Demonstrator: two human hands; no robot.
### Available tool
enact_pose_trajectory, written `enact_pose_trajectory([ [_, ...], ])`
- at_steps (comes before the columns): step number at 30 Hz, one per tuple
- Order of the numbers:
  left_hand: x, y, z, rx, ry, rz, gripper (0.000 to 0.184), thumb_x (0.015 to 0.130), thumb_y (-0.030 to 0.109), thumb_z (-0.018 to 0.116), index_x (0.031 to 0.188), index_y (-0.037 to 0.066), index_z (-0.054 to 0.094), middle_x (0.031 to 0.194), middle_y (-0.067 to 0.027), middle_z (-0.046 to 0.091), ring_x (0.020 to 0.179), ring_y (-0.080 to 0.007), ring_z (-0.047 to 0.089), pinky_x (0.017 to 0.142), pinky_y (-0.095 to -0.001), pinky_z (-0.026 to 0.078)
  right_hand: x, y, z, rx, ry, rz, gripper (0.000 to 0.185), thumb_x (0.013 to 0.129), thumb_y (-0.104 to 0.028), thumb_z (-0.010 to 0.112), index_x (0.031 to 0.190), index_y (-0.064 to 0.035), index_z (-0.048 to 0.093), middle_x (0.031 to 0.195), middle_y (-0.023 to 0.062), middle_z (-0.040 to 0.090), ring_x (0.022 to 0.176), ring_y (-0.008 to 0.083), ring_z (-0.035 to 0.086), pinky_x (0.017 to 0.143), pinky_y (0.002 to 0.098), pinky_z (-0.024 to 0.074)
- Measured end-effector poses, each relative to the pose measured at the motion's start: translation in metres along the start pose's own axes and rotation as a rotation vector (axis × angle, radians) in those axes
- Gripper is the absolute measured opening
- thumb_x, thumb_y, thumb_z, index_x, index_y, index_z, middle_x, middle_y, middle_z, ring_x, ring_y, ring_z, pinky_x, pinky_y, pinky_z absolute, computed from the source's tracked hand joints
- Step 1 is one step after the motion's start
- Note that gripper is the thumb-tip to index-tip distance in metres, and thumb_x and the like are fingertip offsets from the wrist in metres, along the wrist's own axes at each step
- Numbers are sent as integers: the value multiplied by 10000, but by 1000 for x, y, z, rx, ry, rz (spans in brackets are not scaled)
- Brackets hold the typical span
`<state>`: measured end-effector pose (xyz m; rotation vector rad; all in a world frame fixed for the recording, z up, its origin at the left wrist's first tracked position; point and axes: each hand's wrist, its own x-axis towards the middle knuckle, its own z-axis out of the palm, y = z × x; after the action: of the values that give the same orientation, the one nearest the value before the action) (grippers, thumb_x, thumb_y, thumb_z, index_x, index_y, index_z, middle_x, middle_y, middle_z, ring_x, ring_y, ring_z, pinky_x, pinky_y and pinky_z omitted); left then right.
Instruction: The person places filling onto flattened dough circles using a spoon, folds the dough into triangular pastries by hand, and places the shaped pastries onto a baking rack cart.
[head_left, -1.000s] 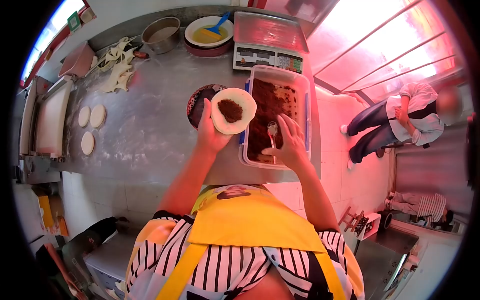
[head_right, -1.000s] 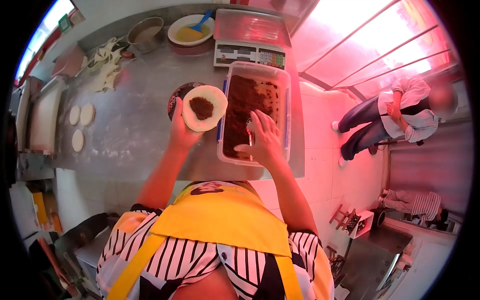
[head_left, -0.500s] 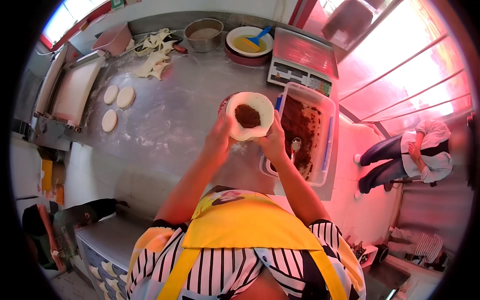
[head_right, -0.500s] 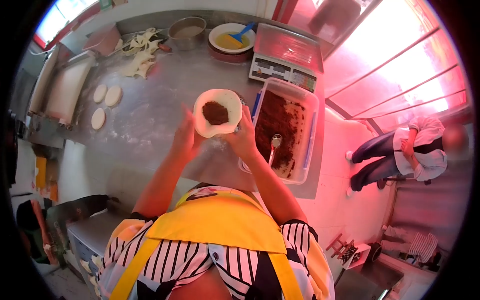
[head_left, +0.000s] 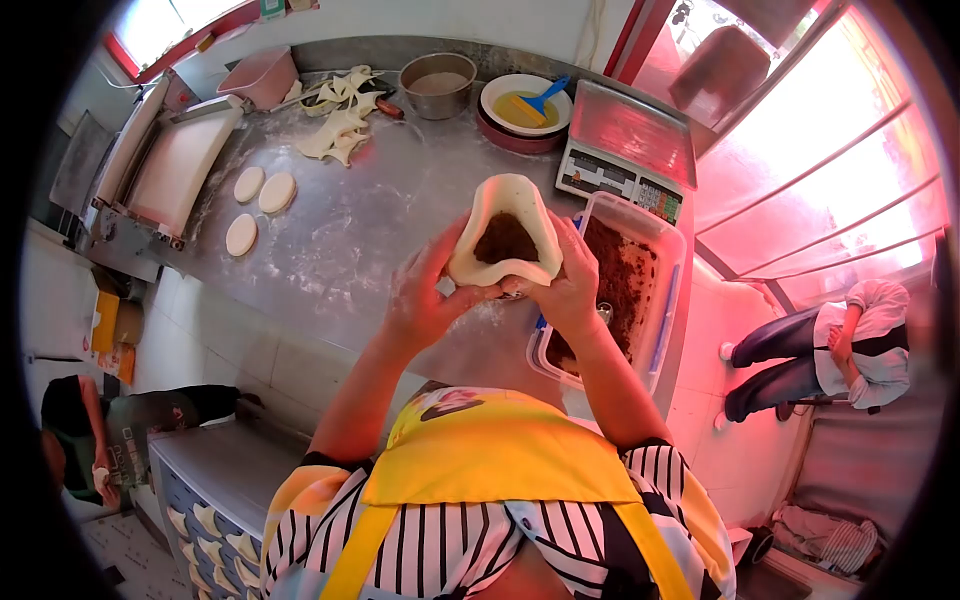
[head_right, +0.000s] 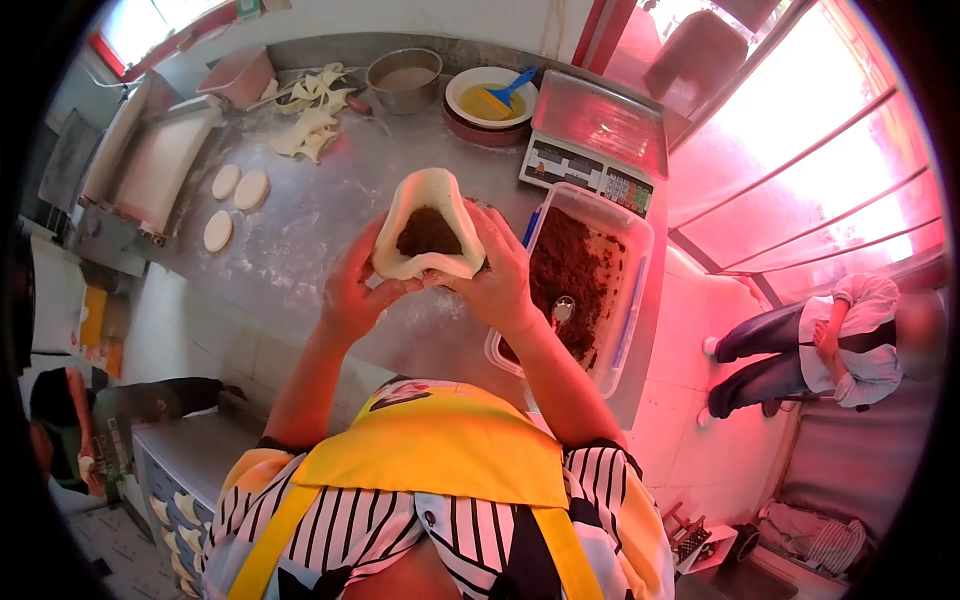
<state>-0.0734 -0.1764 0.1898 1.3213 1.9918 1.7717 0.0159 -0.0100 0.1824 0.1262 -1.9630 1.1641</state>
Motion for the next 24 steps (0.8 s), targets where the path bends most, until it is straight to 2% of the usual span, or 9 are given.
enact_pose_trajectory([
  [2, 12, 10, 6, 122, 114, 132, 627, 693, 150, 784, 1242, 19, 510, 1114, -156, 606, 968, -307, 623, 797, -337, 518, 5, -1, -6, 13, -17, -3, 707, 636, -219, 826, 1220, 34, 517, 1061, 147, 586, 896, 239, 597, 773, 310, 482],
  [5, 23, 15, 11, 238, 187, 320, 587, 678, 183, 797, 1182, 10, 550, 1109, -158, 604, 946, -291, 627, 758, -330, 525, 10, 1, -13, 27, -38, -16, 690, 660, -284, 798, 1215, 31, 533, 1040, 146, 581, 878, 241, 592, 756, 307, 477],
  [8, 29, 22, 14, 294, 244, 408, 524, 689, 170, 789, 1139, 4, 576, 1069, -154, 614, 892, -275, 637, 714, -326, 528, 15, 1, -18, -58, -48, -81, 666, 685, -322, 772, 1210, 21, 547, 1012, 136, 574, 866, 231, 584, 750, 300, 470],
  [9, 29, 22, 14, 275, 244, 367, 502, 703, 175, 780, 1123, -15, 580, 1059, -160, 615, 883, -272, 632, 713, -325, 521, 17, 1, -19, -104, -51, -111, 657, 692, -331, 764, 1207, 18, 552, 1002, 132, 572, 862, 227, 581, 748, 298, 467],
  [11, 29, 23, 16, 237, 247, 282, 466, 731, 185, 761, 1091, -54, 588, 1039, -170, 618, 866, -265, 622, 712, -321, 509, 21, -1, -21, -53, -51, -103, 599, 711, -302, 757, 1182, 15, 568, 995, 129, 564, 860, 226, 576, 748, 297, 463],
  [18, 33, 26, 25, 306, 307, 341, 384, 728, 119, 754, 1045, -40, 606, 972, -157, 626, 794, -239, 615, 655, -307, 498, 27, -5, -23, 89, -22, -30, 396, 742, -131, 741, 1088, -1, 600, 940, 120, 595, 808, 222, 596, 714, 284, 477],
  [24, 37, 29, 31, 313, 305, 314, 331, 729, 54, 730, 1027, -29, 613, 953, -142, 625, 791, -233, 616, 652, -301, 498, 28, -2, -30, 109, -41, 21, 397, 717, -86, 745, 1081, -7, 605, 928, 112, 608, 801, 222, 609, 703, 279, 486],
])
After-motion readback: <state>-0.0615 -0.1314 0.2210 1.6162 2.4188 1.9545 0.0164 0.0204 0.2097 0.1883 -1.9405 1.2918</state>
